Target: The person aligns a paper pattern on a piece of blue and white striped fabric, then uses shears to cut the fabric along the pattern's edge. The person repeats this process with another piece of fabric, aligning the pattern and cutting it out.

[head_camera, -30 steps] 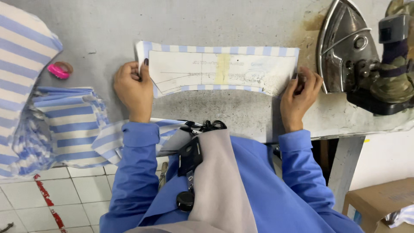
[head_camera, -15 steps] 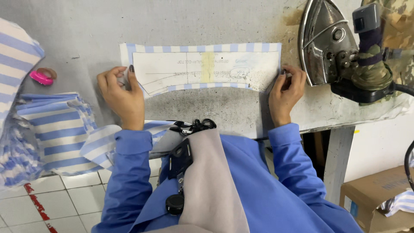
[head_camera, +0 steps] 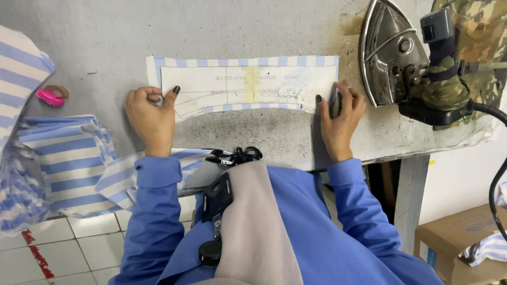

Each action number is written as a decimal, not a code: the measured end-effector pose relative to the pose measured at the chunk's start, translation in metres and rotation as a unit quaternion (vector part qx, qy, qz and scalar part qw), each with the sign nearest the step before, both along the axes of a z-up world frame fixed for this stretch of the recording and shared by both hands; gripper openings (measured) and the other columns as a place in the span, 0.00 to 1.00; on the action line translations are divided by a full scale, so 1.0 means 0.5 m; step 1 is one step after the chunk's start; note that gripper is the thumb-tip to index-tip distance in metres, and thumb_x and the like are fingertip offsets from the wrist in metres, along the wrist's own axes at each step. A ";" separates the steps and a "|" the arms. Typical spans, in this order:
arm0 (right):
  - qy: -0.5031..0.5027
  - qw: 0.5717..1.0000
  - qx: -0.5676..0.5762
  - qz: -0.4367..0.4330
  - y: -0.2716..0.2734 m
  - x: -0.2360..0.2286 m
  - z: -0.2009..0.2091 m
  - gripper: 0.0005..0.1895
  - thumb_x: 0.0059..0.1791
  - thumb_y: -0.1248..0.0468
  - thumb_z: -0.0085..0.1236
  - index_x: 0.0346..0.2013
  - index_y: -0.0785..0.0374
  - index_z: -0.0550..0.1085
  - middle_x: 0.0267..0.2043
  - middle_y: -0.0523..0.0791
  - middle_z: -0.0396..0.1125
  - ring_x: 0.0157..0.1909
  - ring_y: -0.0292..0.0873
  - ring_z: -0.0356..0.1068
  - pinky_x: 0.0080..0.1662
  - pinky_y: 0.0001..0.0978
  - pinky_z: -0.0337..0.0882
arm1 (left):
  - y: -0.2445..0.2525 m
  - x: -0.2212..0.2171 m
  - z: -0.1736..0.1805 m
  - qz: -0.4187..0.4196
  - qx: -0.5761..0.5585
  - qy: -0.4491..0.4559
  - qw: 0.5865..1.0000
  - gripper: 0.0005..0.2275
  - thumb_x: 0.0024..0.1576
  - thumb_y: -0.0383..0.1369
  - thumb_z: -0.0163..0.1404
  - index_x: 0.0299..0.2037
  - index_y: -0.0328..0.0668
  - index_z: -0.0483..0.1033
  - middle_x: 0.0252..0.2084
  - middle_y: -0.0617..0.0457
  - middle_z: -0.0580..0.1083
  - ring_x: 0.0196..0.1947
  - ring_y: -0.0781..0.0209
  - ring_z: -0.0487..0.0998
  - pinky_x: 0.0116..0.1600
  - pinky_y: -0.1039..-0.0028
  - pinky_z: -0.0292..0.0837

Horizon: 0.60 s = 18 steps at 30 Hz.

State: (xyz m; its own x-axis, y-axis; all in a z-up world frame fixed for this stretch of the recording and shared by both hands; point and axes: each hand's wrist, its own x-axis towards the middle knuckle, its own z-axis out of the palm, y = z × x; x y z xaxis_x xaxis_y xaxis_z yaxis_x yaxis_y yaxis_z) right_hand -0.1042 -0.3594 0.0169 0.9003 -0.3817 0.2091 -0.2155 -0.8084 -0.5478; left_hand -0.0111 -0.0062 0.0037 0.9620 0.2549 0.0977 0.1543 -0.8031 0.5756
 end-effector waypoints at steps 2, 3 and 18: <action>-0.026 0.995 -0.088 0.030 0.003 -0.022 -0.016 0.19 0.48 0.62 0.57 0.53 0.59 0.69 0.50 0.49 0.59 0.43 0.51 0.54 0.43 0.42 0.56 | 0.007 0.003 -0.007 -0.022 0.005 -0.012 1.000 0.14 0.43 0.33 0.68 0.26 0.44 0.71 0.24 0.55 0.64 0.28 0.50 0.68 0.35 0.64 0.64; -0.026 0.995 -0.091 0.027 0.009 -0.029 -0.014 0.19 0.48 0.62 0.57 0.53 0.59 0.69 0.50 0.49 0.59 0.43 0.51 0.54 0.43 0.42 0.56 | 0.012 0.004 -0.010 -0.025 0.002 -0.012 1.000 0.14 0.43 0.33 0.68 0.26 0.44 0.71 0.24 0.55 0.64 0.28 0.50 0.68 0.35 0.64 0.64; 0.076 0.989 -0.125 0.011 0.033 -0.014 0.039 0.21 0.48 0.61 0.44 0.57 0.54 0.64 0.62 0.39 0.57 0.46 0.47 0.53 0.47 0.37 0.53 | 0.039 0.016 -0.006 -0.049 -0.073 0.087 0.992 0.14 0.53 0.38 0.66 0.30 0.41 0.74 0.26 0.55 0.71 0.26 0.69 0.70 0.36 0.78 0.67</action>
